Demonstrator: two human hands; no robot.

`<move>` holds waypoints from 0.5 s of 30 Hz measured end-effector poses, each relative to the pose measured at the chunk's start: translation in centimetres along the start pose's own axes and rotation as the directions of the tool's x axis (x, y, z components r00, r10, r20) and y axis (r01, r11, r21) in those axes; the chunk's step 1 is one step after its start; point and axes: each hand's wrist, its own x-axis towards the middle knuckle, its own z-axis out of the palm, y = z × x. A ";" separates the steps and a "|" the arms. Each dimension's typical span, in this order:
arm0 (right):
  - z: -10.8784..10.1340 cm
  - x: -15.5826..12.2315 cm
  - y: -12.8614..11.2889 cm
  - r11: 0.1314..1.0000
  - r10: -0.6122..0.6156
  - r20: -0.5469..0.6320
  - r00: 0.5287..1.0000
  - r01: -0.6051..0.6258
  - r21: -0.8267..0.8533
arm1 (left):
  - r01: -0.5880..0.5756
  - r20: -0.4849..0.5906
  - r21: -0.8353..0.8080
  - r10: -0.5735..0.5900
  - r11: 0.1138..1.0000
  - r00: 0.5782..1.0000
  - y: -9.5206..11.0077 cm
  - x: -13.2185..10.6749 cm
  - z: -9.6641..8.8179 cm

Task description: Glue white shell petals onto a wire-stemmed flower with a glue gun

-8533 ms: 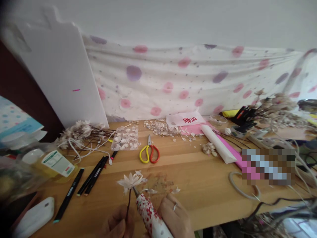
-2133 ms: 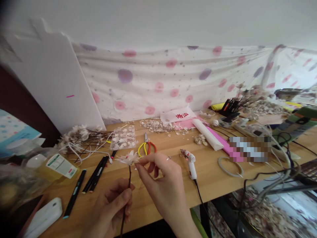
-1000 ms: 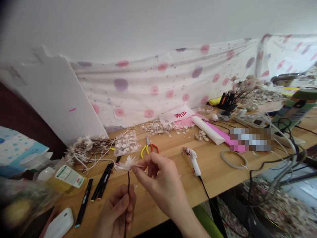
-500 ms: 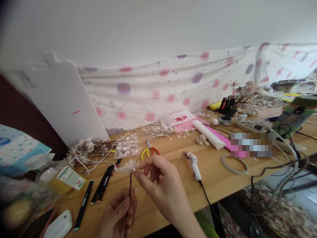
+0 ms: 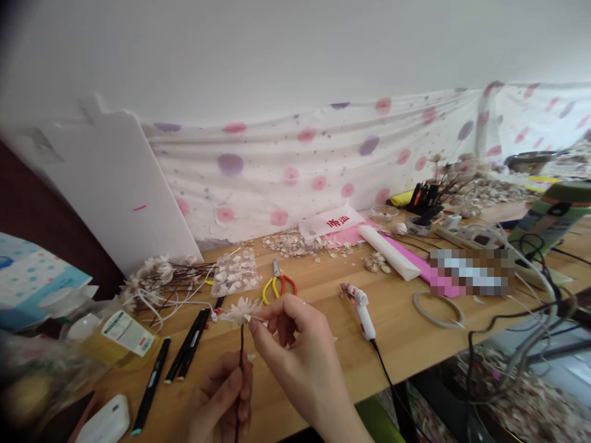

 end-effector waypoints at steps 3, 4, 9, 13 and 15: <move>0.0 0.1 -0.2 1.000 0.010 0.011 1.000 -0.010 0.015 | 0.000 0.015 0.002 0.000 1.000 1.000 0.0 0.0 0.0; 0.0 0.1 -0.2 1.000 0.001 0.006 1.000 -0.001 0.017 | 0.004 0.024 0.006 -0.004 1.000 1.000 0.0 -0.1 0.0; -0.1 0.2 -0.4 0.998 -0.052 -0.026 0.998 0.052 0.020 | 0.043 0.070 0.011 -0.043 0.999 0.997 0.1 -0.3 -0.1; 0.0 0.2 -0.6 0.996 -0.060 -0.056 0.997 0.063 0.056 | 0.037 0.083 0.023 -0.038 0.999 0.996 0.0 -0.1 -0.3; 0.3 0.0 -0.5 0.995 -0.064 -0.089 0.994 0.071 0.072 | 0.042 0.088 0.031 -0.045 0.999 0.995 -0.1 0.1 -0.5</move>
